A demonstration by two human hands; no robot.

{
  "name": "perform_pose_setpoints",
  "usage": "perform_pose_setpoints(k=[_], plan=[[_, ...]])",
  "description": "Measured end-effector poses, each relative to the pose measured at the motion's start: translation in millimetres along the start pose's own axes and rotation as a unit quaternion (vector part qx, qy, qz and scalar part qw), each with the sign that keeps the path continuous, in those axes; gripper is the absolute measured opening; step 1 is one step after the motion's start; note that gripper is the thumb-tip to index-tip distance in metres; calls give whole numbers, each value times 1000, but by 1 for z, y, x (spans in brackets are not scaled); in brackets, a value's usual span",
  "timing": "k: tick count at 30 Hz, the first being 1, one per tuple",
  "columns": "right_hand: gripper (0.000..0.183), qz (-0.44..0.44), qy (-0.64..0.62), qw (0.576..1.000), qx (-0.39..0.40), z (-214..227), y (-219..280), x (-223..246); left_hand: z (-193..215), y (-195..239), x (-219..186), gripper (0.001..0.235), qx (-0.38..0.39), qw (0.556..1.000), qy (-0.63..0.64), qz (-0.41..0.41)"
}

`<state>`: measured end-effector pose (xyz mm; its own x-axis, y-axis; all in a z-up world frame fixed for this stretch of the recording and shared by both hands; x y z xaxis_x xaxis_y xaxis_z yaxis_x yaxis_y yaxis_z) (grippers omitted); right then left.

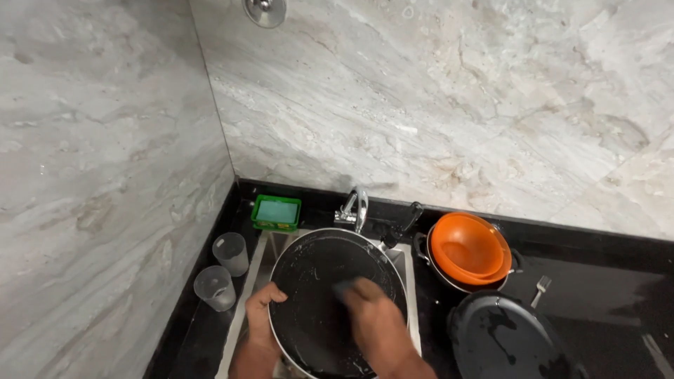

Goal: The person washes a black frying pan, a red colander, and a black plate in a kitchen sink using a blue sponge and running water. They scrub the interior and exterior surfaces of each item and rinse them under the tap.

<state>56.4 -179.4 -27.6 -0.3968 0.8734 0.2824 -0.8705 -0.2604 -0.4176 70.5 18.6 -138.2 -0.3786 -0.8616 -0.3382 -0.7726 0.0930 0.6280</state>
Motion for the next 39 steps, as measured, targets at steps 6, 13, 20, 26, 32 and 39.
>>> perform_pose_setpoints(k=[6, 13, 20, 26, 32, 39], plan=[[55, 76, -62, 986, -137, 31, -38, -4, -20, 15, 12, 49, -16, 1000, 8, -1], [41, 50, -80, 992, -89, 40, -17, 10, -6, -6, 15, 46, -10, 1000, 3, 0], [21, -53, -229, 970, -66, 32, -21, -12, -9, 0, 13, 44, 13, 999, 40, -21], [30, 129, -290, 946, -70, 41, -20, 59, 26, -58, 39, 40, 56, 997, 56, 7], [36, 77, -72, 990, -89, 29, -22, 9, -28, 24, 27, 43, 1, 998, 55, 38], [15, 1, -347, 937, 38, 3, -21, 62, 50, -82, 64, 28, 108, 988, 107, 26]])
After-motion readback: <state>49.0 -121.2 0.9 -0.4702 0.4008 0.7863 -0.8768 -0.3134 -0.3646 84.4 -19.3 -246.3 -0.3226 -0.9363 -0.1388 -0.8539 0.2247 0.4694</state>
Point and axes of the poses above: each hand's wrist, its own y-axis away from the middle knuckle, its own z-axis out of the back of the hand, x = y × z, the point moved 5 cm from there along -y, towards the middle knuckle, and after that the axes turned 12 degrees about -x, right-handed, at the moved point
